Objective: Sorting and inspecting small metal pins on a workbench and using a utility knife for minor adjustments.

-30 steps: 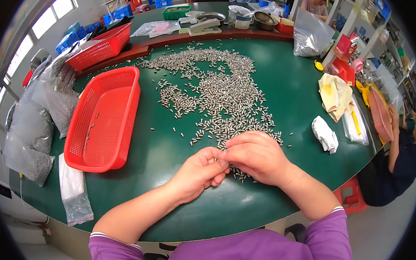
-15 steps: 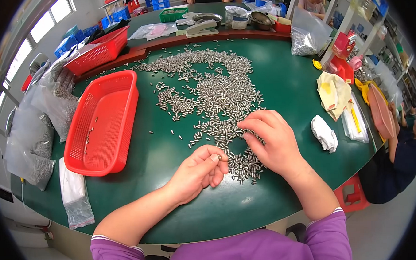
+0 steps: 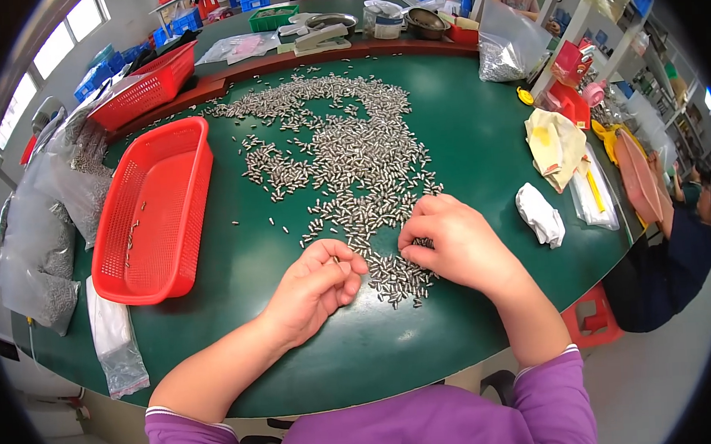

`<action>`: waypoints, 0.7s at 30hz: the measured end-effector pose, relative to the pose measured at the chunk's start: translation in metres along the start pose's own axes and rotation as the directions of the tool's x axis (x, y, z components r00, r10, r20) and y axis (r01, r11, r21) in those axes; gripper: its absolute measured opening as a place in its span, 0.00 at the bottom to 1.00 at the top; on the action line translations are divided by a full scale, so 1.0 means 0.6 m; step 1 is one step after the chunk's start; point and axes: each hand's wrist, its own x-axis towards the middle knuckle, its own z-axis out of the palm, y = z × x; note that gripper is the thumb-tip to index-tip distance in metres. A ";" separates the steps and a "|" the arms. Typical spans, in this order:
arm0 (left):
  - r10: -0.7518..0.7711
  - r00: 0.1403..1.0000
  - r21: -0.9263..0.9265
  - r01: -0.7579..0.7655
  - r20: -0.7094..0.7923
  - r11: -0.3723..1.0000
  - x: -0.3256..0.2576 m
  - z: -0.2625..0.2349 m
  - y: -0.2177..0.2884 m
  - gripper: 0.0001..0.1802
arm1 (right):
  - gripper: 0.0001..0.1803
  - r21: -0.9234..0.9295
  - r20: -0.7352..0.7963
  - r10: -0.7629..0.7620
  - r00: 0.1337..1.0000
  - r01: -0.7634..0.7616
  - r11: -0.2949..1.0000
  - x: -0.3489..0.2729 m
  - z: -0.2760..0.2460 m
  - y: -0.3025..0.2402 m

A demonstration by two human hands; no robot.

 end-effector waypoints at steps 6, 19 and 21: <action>-0.027 0.999 0.019 0.028 -0.035 0.999 0.001 0.000 0.000 0.07 | 0.04 -0.123 -0.070 -0.004 0.998 -0.005 0.992 0.007 0.040 -0.004; -0.105 0.992 0.096 0.098 0.067 0.991 -0.009 0.005 0.003 0.08 | 0.05 0.488 -0.133 -0.156 0.979 0.202 0.849 0.017 0.045 -0.031; -0.090 0.993 0.081 0.084 0.072 0.993 -0.009 0.004 0.004 0.08 | 0.05 0.501 -0.150 -0.155 0.977 0.210 0.840 0.018 0.048 -0.032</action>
